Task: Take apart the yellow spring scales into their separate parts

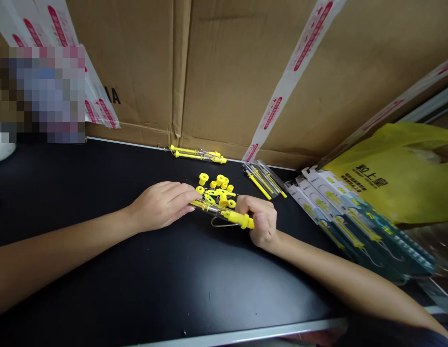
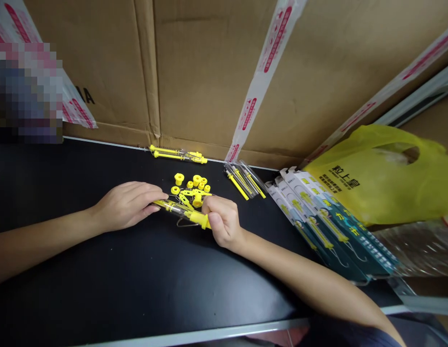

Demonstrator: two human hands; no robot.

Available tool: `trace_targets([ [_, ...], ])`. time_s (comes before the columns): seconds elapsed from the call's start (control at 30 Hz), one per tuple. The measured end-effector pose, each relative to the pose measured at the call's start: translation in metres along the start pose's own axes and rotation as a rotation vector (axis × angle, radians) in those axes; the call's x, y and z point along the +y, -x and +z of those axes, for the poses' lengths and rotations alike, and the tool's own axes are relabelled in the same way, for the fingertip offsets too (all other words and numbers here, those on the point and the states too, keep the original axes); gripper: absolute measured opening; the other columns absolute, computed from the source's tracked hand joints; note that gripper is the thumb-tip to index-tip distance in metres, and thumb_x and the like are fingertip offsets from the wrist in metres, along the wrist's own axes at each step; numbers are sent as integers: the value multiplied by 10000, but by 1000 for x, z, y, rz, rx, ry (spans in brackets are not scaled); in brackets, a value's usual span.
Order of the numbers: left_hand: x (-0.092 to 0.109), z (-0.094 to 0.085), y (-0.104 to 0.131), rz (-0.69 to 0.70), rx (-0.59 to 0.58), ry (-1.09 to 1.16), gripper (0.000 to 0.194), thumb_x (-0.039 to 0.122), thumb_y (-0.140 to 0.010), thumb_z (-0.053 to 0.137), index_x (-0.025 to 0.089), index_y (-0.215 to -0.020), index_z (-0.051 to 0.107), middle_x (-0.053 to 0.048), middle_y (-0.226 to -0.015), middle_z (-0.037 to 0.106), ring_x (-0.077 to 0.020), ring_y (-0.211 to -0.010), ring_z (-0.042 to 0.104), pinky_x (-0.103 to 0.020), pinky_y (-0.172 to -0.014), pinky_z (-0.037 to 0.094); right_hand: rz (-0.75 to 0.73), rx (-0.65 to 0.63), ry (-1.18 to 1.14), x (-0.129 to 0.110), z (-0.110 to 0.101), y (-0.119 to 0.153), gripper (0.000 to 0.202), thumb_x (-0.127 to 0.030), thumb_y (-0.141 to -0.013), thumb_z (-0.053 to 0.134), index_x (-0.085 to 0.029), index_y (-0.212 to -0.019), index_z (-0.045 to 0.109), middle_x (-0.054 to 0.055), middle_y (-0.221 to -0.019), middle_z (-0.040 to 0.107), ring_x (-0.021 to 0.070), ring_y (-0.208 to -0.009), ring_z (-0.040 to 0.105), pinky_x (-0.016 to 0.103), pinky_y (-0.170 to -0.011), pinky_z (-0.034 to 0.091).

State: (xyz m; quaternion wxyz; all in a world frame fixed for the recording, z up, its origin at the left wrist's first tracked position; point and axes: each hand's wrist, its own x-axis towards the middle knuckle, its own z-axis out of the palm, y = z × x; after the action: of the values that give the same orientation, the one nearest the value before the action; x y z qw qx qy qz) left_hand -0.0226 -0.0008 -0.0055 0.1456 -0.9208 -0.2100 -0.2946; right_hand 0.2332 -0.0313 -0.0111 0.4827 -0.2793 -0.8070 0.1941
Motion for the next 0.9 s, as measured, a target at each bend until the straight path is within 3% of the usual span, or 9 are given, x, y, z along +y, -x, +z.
trace_targets([
  [0.3,6,-2,-1,107,43,-76,145,258,-849,481,202,-970,540,29,-802,659,-88,-652,614,-206,-546,426,-95,-104,187,2,1,-1,263,-343,-904,367,-210,-681,408,-11,-583,427,120,-501,401,254,-494,321],
  [0.4,9,-4,-1,209,47,-157,165,296,-853,484,218,-979,557,46,-746,651,-80,-578,576,-218,-492,385,-297,-191,286,-2,3,-3,272,-412,-903,401,-212,-720,421,-10,-587,461,122,-501,415,253,-487,317],
  [0.53,17,-5,-2,306,7,-176,347,383,-868,494,194,-1158,522,20,-777,652,-99,-575,550,-239,-458,358,-597,-284,447,-10,7,-6,330,-488,-878,468,-216,-698,416,-27,-543,425,126,-486,382,265,-469,269],
  [0.63,23,-5,-2,288,-36,-149,399,413,-874,490,193,-1206,505,-17,-901,653,-103,-618,552,-233,-460,355,-678,-307,530,-12,8,-6,336,-496,-844,528,-215,-692,423,-26,-562,433,127,-507,399,261,-475,270],
  [0.73,26,-3,-2,217,-109,-111,356,388,-879,486,202,-1181,520,-42,-1061,622,-116,-719,578,-229,-514,394,-588,-339,537,-9,9,-4,297,-483,-851,525,-209,-761,457,-15,-609,481,130,-546,444,258,-510,308],
  [0.9,22,-2,-2,174,-180,-78,166,339,-874,492,205,-924,575,-29,-1188,568,-117,-739,568,-248,-565,402,-228,-382,510,-4,10,-2,363,-510,-902,386,-191,-752,473,8,-633,524,129,-555,453,250,-528,321],
])
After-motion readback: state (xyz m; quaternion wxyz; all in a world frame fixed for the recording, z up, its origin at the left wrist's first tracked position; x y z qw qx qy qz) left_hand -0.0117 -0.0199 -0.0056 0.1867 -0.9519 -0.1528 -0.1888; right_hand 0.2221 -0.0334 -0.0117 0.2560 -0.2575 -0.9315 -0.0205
